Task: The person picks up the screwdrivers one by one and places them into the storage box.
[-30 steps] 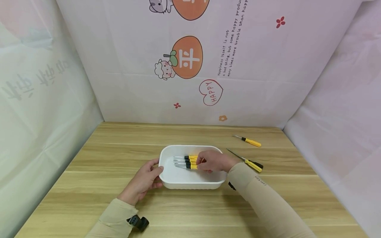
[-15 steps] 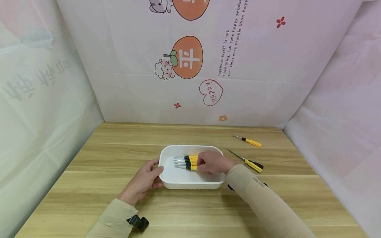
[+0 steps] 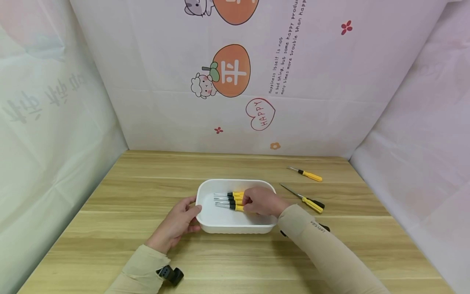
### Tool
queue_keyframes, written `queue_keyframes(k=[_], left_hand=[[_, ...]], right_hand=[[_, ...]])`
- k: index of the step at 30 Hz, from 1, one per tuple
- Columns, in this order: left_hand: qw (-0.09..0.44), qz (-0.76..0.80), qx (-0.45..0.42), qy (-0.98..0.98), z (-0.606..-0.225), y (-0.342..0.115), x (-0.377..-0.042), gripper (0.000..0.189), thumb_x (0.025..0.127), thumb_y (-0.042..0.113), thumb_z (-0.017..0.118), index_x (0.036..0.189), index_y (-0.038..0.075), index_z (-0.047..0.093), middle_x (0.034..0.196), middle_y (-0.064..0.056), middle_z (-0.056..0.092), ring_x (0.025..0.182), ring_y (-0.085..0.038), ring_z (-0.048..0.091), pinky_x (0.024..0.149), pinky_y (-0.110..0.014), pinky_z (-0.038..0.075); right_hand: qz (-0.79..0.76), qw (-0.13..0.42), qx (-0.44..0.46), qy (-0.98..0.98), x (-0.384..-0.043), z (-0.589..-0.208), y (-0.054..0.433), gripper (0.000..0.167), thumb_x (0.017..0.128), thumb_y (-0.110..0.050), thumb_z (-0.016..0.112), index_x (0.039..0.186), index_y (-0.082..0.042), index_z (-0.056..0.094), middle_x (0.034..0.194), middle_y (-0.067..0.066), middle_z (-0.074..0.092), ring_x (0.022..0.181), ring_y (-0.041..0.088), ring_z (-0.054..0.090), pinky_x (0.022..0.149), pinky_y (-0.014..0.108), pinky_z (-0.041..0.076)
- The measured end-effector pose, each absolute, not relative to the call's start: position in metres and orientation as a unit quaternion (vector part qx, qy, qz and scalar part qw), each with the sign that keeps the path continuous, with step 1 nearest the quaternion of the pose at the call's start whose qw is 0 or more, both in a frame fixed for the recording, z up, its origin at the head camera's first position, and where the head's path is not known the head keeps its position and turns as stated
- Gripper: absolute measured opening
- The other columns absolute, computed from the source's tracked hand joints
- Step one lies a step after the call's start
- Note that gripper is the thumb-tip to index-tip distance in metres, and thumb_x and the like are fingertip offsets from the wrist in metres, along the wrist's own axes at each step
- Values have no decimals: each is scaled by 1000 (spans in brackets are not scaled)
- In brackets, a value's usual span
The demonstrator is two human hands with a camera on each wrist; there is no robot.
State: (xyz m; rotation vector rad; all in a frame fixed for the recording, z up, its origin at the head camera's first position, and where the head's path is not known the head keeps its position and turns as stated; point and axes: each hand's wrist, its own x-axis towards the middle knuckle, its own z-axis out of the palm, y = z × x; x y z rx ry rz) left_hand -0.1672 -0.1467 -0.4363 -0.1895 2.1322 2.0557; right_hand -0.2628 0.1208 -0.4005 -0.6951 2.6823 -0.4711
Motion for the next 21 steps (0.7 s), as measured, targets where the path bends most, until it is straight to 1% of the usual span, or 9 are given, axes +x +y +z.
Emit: queue_keyframes(k=[7, 14, 21], left_hand=[[87, 690, -62, 716, -435, -147, -167, 54, 108, 16, 55, 158, 4, 38, 111, -16, 52, 81, -19, 61, 66, -26, 60], [88, 692, -60, 714, -433, -148, -164, 55, 108, 17, 56, 158, 3, 39, 112, -17, 51, 84, -19, 60, 68, -28, 59], [88, 694, -61, 712, -433, -147, -163, 54, 108, 17, 56, 158, 4, 39, 112, -16, 50, 83, -19, 60, 68, -28, 59]], right_hand=[[-138, 148, -258, 945, -262, -402, 120, 14, 88, -19, 85, 91, -19, 71, 85, -7, 63, 85, 15, 55, 83, 33, 49], [-120, 125, -282, 944, -261, -400, 119, 13, 88, -15, 84, 89, -18, 71, 84, -7, 64, 81, 14, 55, 82, 32, 51], [-118, 121, -281, 945, -261, -400, 118, 11, 89, -15, 83, 91, -17, 72, 84, -7, 65, 82, 14, 55, 83, 33, 51]])
